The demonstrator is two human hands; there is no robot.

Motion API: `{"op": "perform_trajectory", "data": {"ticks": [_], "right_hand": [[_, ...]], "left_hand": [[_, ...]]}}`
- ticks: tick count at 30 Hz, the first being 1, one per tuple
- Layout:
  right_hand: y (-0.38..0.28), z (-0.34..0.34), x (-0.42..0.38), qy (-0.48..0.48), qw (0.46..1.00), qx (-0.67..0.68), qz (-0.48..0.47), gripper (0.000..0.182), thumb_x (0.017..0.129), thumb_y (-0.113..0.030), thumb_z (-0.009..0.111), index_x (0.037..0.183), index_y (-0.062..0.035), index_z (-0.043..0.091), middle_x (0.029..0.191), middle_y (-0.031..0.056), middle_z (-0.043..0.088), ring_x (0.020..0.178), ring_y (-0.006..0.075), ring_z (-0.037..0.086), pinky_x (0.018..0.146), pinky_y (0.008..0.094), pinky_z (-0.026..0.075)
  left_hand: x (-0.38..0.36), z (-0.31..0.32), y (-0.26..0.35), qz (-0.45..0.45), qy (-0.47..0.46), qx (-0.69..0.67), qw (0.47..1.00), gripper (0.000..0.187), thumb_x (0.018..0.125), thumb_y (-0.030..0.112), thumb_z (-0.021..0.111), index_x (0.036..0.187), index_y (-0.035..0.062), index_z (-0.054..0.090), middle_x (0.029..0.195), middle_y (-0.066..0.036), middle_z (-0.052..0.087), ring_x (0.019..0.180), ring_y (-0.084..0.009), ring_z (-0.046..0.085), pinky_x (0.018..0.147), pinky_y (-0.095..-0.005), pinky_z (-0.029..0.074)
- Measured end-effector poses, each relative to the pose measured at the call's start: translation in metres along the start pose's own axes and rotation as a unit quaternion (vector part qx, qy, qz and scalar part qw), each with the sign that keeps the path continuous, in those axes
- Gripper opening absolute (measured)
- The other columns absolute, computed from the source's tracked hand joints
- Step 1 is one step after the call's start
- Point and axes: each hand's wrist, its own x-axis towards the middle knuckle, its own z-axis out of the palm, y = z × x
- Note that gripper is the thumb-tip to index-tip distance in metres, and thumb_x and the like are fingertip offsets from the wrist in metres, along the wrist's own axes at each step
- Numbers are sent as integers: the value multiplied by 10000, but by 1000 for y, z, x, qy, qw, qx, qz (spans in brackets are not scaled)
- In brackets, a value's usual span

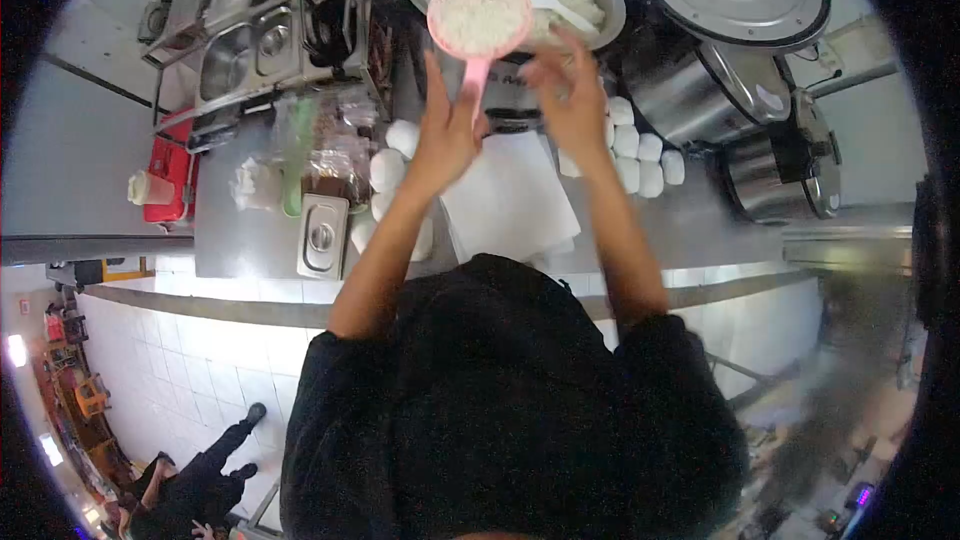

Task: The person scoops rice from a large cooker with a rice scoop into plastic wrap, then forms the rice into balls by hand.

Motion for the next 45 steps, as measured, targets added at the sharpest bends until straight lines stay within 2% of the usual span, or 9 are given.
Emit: {"op": "perform_trajectory", "data": {"ticks": [5, 7, 11, 14, 23, 31, 32, 41, 45], "right_hand": [[46, 26, -113, -76, 833, 439, 329, 507, 1011, -225, 440, 1452, -46, 264, 1281, 120, 508, 1079, 175, 570, 899, 287, 500], [47, 22, -129, 72, 830, 413, 369, 413, 1027, -239, 401, 1383, -31, 369, 1143, 120, 610, 895, 191, 626, 858, 304, 538], [131, 5, -175, 33, 978, 48, 199, 393, 994, -163, 448, 1380, -93, 423, 977, 102, 617, 821, 245, 640, 716, 353, 535], [165, 7, -213, -196, 910, -364, 34, 543, 933, -166, 507, 1452, -132, 349, 969, 157, 594, 799, 311, 597, 715, 427, 516], [34, -24, -16, 183, 883, -346, -258, 549, 807, -101, 656, 1338, -68, 521, 1034, 160, 673, 859, 321, 639, 791, 392, 496], [36, -11, 75, 203, 802, -560, 44, 1107, 653, -674, 711, 1462, -49, 288, 1496, 308, 218, 1392, 488, 164, 1046, 672, 187], [68, -16, 78, 187, 829, -516, 110, 1390, 496, -868, 640, 1510, -79, 109, 1522, 328, -60, 1384, 516, -163, 1013, 753, 5], [105, -50, 14, 155, 895, -191, 372, 1503, 451, -788, 753, 1503, -43, -19, 1534, 298, -33, 1398, 501, -112, 1129, 604, 85], [129, -71, -80, 181, 923, -319, 114, 991, 683, -524, 780, 1414, -14, 345, 1430, 263, 361, 1346, 413, 306, 1114, 485, 250]], "left_hand": [[-66, 33, -34, 227, -32, 135, 964, 899, 1001, 283, 448, 1409, 105, -334, 722, -75, 568, 587, -139, 543, 488, -259, 442], [-86, 22, -39, -165, -176, -2, 970, 961, 975, 286, 501, 1400, 68, -332, 920, -178, 632, 732, -223, 644, 615, -320, 523], [-104, -8, -125, -148, -125, 205, 959, 838, 925, 276, 569, 1510, 81, 2, 1142, -213, 609, 939, -311, 646, 813, -402, 527], [-114, -14, -175, 100, -247, 415, 870, 430, 822, 321, 671, 1222, 172, 618, 1282, -87, 568, 1215, -322, 500, 1011, -447, 416], [-137, 2, -200, 25, -256, 390, 884, 304, 817, 356, 667, 1074, 198, 712, 1352, -26, 522, 1326, -264, 409, 1040, -420, 402], [-135, -1, -223, 61, -272, 417, 865, 185, 815, 315, 689, 927, 171, 722, 1375, -4, 515, 1332, -247, 410, 1044, -380, 411], [-137, 0, -224, 69, -265, 408, 871, 177, 807, 308, 702, 910, 166, 713, 1375, -3, 515, 1338, -249, 404, 1052, -375, 405], [-136, 1, -195, 79, -236, 407, 879, 272, 781, 354, 720, 1012, 211, 713, 1368, -16, 507, 1360, -251, 363, 1089, -416, 356], [-132, -2, -207, 137, -233, 413, 870, 303, 787, 377, 707, 1048, 223, 716, 1332, -22, 523, 1339, -263, 373, 1080, -423, 353]]}}
